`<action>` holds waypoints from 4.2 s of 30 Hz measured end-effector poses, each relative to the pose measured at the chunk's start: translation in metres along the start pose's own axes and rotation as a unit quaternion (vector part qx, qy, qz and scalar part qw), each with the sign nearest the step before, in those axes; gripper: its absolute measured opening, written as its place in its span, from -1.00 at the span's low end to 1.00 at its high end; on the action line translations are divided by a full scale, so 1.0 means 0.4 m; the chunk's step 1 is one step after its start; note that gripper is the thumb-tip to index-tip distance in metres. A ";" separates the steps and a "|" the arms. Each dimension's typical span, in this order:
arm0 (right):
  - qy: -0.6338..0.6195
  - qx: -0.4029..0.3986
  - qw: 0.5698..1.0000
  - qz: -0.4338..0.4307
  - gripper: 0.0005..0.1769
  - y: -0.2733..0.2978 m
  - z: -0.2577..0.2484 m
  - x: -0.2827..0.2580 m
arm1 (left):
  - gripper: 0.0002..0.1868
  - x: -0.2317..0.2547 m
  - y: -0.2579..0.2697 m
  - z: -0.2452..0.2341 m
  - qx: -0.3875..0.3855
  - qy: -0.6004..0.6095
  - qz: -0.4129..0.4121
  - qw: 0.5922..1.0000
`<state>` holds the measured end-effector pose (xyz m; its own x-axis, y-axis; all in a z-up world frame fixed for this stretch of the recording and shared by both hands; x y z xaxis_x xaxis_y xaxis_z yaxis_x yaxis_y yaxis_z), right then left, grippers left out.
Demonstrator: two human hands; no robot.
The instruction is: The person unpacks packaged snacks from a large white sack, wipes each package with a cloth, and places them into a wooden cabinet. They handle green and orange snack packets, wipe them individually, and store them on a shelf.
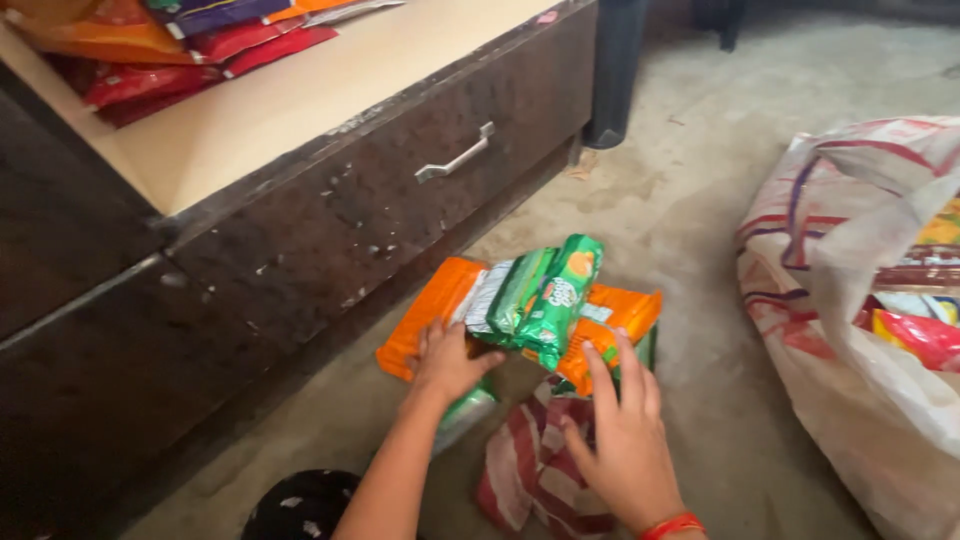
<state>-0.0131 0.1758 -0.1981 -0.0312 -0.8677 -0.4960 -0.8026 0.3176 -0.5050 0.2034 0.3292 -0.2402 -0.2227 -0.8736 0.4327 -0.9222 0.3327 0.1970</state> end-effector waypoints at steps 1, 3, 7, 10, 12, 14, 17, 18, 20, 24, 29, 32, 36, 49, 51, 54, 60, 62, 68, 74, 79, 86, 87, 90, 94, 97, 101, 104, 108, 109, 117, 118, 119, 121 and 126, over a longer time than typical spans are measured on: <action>-0.004 -0.002 1.000 -0.002 -0.03 -0.001 0.005 -0.007 | 0.04 -0.037 -0.021 0.006 0.002 -0.001 -0.005 1.000; -0.027 0.014 1.000 -0.005 0.02 0.003 0.007 -0.005 | -0.20 -0.099 -0.062 0.034 0.090 -0.017 -0.035 0.995; -0.011 0.041 0.999 -0.027 0.06 0.018 0.006 -0.026 | 0.15 -0.106 -0.069 0.027 0.122 0.014 -0.075 0.990; 0.085 0.010 0.994 -0.071 0.00 0.034 0.009 -0.041 | 0.42 -0.046 -0.002 -0.036 0.095 -0.026 -0.102 0.990; 0.037 -0.055 0.990 -0.122 -0.06 0.050 0.022 -0.038 | 0.52 -0.027 0.019 -0.043 0.079 -0.052 -0.116 0.989; 0.015 -0.069 0.988 -0.137 -0.02 0.046 0.010 -0.051 | 0.49 -0.036 0.005 -0.033 0.073 -0.056 -0.122 0.988; -0.004 -0.062 0.981 -0.186 -0.02 0.059 0.026 -0.035 | 0.48 -0.004 0.028 -0.062 0.074 -0.067 -0.131 0.986; 0.000 -0.043 0.974 -0.220 -0.04 0.067 0.035 -0.024 | 0.49 0.015 0.044 -0.079 0.079 -0.071 -0.136 0.985; 0.044 -0.073 0.977 -0.197 -0.16 0.078 0.063 -0.006 | 0.49 -0.003 0.023 -0.073 0.114 -0.080 -0.108 0.984; 0.166 -0.090 0.966 -0.177 -0.32 0.109 0.125 0.050 | 0.48 0.004 0.025 -0.113 0.192 -0.049 -0.071 0.978; -0.045 -0.038 0.998 -0.033 -0.61 0.055 0.053 0.019 | 0.42 -0.001 0.104 -0.220 0.151 0.037 -0.128 0.980; -0.126 0.004 0.990 0.056 -0.72 0.004 0.000 0.019 | 0.32 0.002 0.156 -0.294 0.110 0.235 -0.112 0.959; -0.134 0.118 0.982 0.054 -0.71 -0.070 -0.112 -0.018 | 0.07 0.071 0.262 -0.367 -0.029 0.519 -0.020 0.854; -0.300 0.038 0.949 0.089 -0.60 -0.039 -0.253 -0.149 | -0.27 0.203 0.453 -0.123 -0.319 0.789 -0.059 0.522; -0.325 0.052 0.944 0.030 -0.64 -0.008 -0.233 -0.145 | -0.30 0.210 0.435 -0.092 -0.311 0.832 0.002 0.460; -0.258 0.067 0.964 -0.005 -0.65 -0.004 -0.231 -0.139 | -0.36 0.184 0.326 -0.021 -0.294 0.812 0.140 0.484; -0.139 0.040 0.982 -0.118 -0.56 -0.045 -0.205 -0.097 | -0.30 0.243 0.359 -0.055 -0.407 0.843 0.194 0.294; -0.129 0.006 0.982 -0.138 -0.46 -0.042 -0.201 -0.122 | -0.30 0.213 0.317 -0.012 -0.337 0.859 0.174 0.343; -0.082 -0.037 0.981 -0.174 -0.34 -0.012 -0.174 -0.128 | -0.31 0.194 0.279 0.029 -0.296 0.839 0.196 0.412; -0.067 -0.065 0.978 -0.187 -0.32 -0.101 -0.177 -0.148 | -0.33 0.174 0.257 0.040 -0.231 0.739 0.185 0.605; -0.033 -0.004 0.990 -0.135 -0.38 -0.160 -0.156 -0.150 | -0.29 0.175 0.274 0.025 -0.274 0.890 0.103 0.350; -0.089 -0.013 0.982 -0.163 -0.47 -0.076 -0.153 -0.185 | -0.32 0.143 0.261 0.054 -0.223 0.893 0.153 0.360; -0.098 -0.023 0.981 -0.165 -0.48 -0.060 -0.155 -0.193 | -0.32 0.144 0.264 0.049 -0.223 0.892 0.146 0.364; -0.061 -0.026 0.987 -0.146 -0.45 -0.069 -0.157 -0.215 | -0.32 0.155 0.282 0.018 -0.220 0.891 0.125 0.377; -0.049 -0.036 0.989 -0.137 -0.43 -0.131 -0.151 -0.216 | -0.31 0.182 0.296 -0.021 -0.222 0.889 0.108 0.387; -0.040 -0.015 0.990 -0.131 -0.43 -0.165 -0.138 -0.196 | -0.30 0.185 0.284 -0.013 -0.221 0.887 0.089 0.396; -0.069 0.017 0.993 -0.095 -0.50 -0.148 -0.133 -0.178 | -0.32 0.179 0.276 0.002 -0.217 0.907 0.078 0.353; -0.079 0.045 0.993 -0.070 -0.52 -0.102 -0.148 -0.171 | -0.30 0.188 0.287 -0.023 -0.207 0.902 0.089 0.368; -0.119 0.053 0.987 0.089 -0.55 -0.070 -0.162 -0.132 | -0.29 0.200 0.288 -0.045 -0.205 0.903 0.094 0.367; -0.119 0.053 0.988 0.088 -0.55 -0.075 -0.171 -0.124 | -0.29 0.202 0.291 -0.052 -0.204 0.903 0.095 0.367; -0.305 0.285 0.894 0.163 -0.66 0.024 -0.171 -0.144 | -0.19 0.225 0.322 -0.102 -0.211 0.904 0.118 0.354; -0.305 0.286 0.893 0.165 -0.66 0.032 -0.167 -0.164 | -0.19 0.213 0.311 -0.081 -0.211 0.903 0.116 0.355; -0.160 0.227 0.956 0.091 -0.64 0.037 -0.163 -0.190 | -0.19 0.200 0.301 -0.061 -0.199 0.906 0.107 0.358; -0.009 0.159 0.987 0.020 -0.60 0.046 -0.156 -0.231 | -0.20 0.184 0.290 -0.033 -0.189 0.908 0.094 0.362; 0.022 0.148 0.981 -0.123 -0.57 0.040 -0.143 -0.297 | -0.10 0.159 0.261 0.003 -0.237 0.896 0.164 0.339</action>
<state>-0.0564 0.2621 -0.1068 0.1113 -0.9457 -0.3054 -0.5817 0.1872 -0.7916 0.0926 0.3080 -0.1932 0.6515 0.7144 0.2551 -0.6923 0.6974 -0.1850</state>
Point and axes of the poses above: each hand's wrist, its own y-axis away from the middle knuckle, its own z-axis out of the palm, x = y × z, the point moved 1 cm from there along -y, towards the middle knuckle
